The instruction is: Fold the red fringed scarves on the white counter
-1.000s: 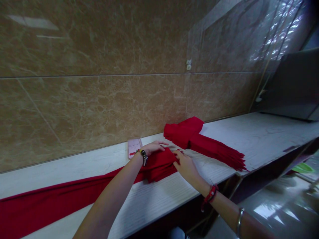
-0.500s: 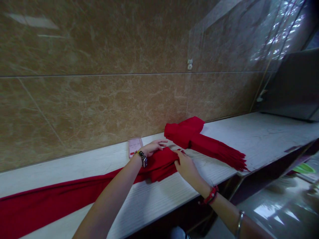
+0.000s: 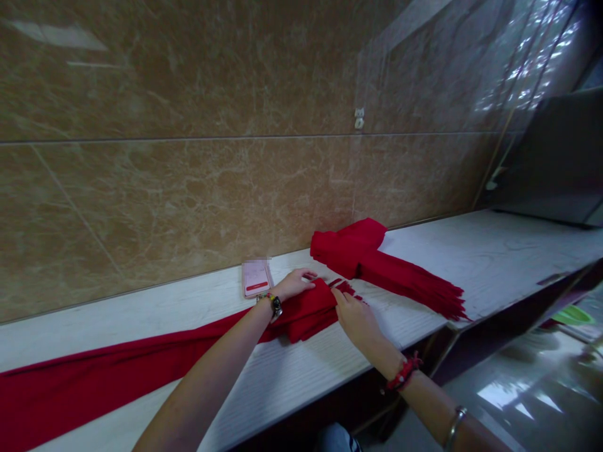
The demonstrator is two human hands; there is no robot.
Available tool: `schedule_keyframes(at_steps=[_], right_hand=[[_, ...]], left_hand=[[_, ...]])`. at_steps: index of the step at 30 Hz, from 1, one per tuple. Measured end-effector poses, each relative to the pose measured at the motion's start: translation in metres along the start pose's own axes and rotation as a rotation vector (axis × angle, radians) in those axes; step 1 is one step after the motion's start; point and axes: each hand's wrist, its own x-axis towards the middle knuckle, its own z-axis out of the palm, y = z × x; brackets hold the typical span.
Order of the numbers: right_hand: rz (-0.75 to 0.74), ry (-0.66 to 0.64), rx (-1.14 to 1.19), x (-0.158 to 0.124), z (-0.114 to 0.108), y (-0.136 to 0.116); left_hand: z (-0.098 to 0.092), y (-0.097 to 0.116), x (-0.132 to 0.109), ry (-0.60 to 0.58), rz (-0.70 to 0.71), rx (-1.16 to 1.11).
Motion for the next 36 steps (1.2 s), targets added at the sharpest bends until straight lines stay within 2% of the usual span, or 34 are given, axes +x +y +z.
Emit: schedule_keyframes(at_steps=[4, 7, 10, 13, 18, 22, 24, 26, 29, 32, 34, 36], right_hand=[[-0.027, 0.098, 0.053, 0.002, -0.002, 0.003], [-0.097, 0.14, -0.068, 0.004, -0.003, 0.006], [-0.22, 0.101, -0.212, 0.003, -0.003, 0.01], [-0.308, 0.053, -0.257, 0.0, -0.001, 0.017], [-0.317, 0.163, -0.19, 0.004, 0.002, 0.022], [-0.365, 0.132, -0.184, 0.01, 0.003, 0.021], [-0.405, 0.095, -0.19, 0.011, 0.003, 0.021], [-0.427, 0.07, -0.183, 0.009, 0.002, 0.023], [-0.414, 0.041, -0.132, 0.006, -0.001, 0.027], [-0.39, 0.008, -0.102, 0.003, -0.005, 0.027], [-0.374, -0.013, -0.127, 0.003, -0.008, 0.025], [-0.35, -0.036, -0.158, 0.004, -0.011, 0.022]], left_hand=[[-0.001, 0.006, -0.002, 0.043, 0.005, 0.069], [-0.002, 0.011, -0.004, 0.095, 0.016, 0.104], [0.002, 0.008, -0.01, 0.114, 0.008, 0.161], [0.009, 0.002, -0.018, 0.114, 0.0, 0.226], [0.009, 0.002, -0.017, 0.147, 0.023, 0.287], [0.004, 0.015, -0.019, 0.2, 0.026, 0.331], [0.005, 0.022, -0.034, 0.266, 0.079, 0.439], [0.007, 0.023, -0.059, 0.291, 0.162, 0.627], [0.006, 0.01, -0.103, 0.134, 0.19, 0.823], [-0.003, -0.015, -0.134, 0.025, 0.083, 0.942], [-0.011, -0.029, -0.143, 0.024, 0.012, 1.02], [-0.021, -0.034, -0.147, 0.036, 0.0, 1.073]])
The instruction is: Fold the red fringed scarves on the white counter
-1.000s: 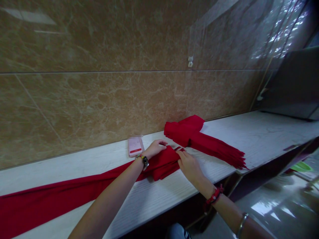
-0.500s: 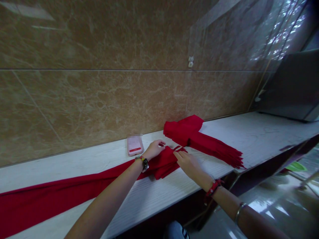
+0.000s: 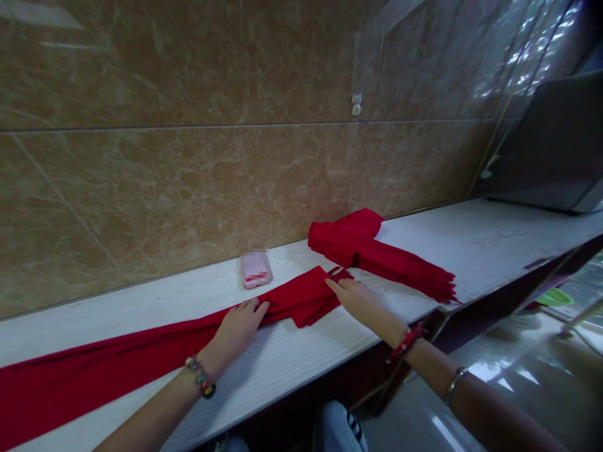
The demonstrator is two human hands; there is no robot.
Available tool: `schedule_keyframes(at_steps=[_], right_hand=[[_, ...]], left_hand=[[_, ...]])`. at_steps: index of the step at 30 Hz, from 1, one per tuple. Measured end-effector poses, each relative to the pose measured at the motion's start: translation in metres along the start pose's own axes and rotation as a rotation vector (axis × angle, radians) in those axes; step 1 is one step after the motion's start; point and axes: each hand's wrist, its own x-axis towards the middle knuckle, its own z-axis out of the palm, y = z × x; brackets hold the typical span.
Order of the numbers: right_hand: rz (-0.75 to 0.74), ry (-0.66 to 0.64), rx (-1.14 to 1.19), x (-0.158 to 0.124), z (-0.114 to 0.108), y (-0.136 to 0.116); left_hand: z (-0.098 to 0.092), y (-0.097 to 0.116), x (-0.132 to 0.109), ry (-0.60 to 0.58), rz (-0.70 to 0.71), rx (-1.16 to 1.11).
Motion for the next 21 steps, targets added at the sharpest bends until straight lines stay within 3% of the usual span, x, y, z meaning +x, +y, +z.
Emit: schedule_keyframes(at_steps=[3, 7, 11, 14, 17, 21], right_hand=[[0.046, 0.006, 0.014, 0.005, -0.006, -0.002], [0.047, 0.088, 0.057, 0.008, -0.005, 0.002], [-0.002, 0.022, 0.146, 0.0, 0.006, 0.007], [-0.044, 0.045, 0.274, -0.005, 0.002, 0.009], [-0.098, 0.053, 0.372, 0.003, -0.011, 0.009], [0.164, 0.071, 0.498, 0.031, -0.015, 0.007]], left_hand=[[-0.014, -0.007, -0.001, 0.043, -0.011, 0.009], [-0.028, 0.0, -0.004, 0.088, -0.036, -0.012], [-0.011, 0.015, -0.011, -0.033, 0.114, -0.034], [0.001, 0.02, -0.013, -0.031, 0.117, -0.065], [0.001, 0.021, -0.009, -0.008, 0.116, -0.094], [-0.008, 0.021, -0.002, 0.075, 0.1, -0.122]])
